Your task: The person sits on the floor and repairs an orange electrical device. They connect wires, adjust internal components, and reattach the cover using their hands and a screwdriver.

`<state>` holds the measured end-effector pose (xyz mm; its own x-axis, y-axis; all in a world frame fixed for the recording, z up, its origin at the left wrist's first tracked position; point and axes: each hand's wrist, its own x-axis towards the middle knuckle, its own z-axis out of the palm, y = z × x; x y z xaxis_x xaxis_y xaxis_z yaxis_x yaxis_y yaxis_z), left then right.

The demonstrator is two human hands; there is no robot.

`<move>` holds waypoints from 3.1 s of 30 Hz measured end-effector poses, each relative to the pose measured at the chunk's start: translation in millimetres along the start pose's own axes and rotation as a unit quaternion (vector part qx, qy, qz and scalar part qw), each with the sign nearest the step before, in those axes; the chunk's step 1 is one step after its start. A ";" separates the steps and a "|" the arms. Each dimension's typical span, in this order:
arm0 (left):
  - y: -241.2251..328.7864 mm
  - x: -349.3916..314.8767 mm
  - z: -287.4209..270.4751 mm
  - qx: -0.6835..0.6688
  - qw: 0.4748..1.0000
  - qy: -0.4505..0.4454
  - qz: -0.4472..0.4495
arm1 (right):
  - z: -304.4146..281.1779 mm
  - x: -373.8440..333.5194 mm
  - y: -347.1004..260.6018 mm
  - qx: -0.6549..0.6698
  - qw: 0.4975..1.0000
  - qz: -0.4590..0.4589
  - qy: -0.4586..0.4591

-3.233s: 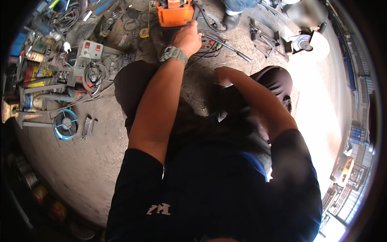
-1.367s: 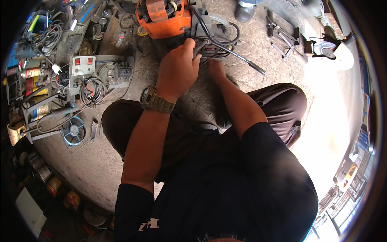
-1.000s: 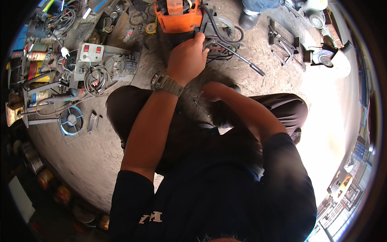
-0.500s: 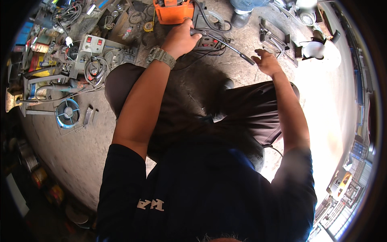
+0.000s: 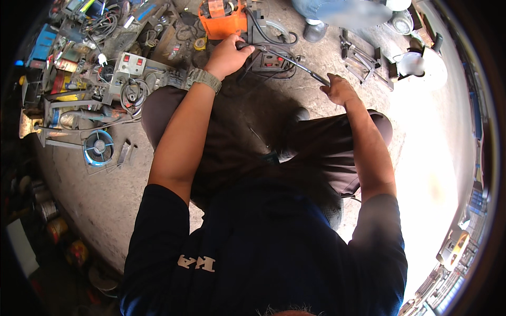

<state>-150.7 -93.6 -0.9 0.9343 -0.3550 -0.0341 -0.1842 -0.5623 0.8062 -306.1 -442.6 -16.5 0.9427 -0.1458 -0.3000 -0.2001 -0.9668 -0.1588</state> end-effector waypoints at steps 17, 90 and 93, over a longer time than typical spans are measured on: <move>19.5 -23.6 -0.7 0.062 0.993 0.084 0.050 | -0.7 -3.1 -2.6 -0.018 0.999 0.031 -0.040; -6.3 -34.7 -14.8 0.109 0.984 0.098 0.098 | 226.0 74.1 -94.7 -0.121 0.912 -0.268 -0.287; 0.6 -39.7 -13.1 0.086 0.986 0.092 0.113 | 315.5 64.1 -101.0 -0.133 0.864 -0.364 -0.320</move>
<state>-183.9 -70.1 8.7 0.8999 -0.3531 0.2560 -0.4287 -0.6085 0.6678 -309.7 -288.0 -316.5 0.4346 0.5858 -0.6841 0.5334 -0.7794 -0.3286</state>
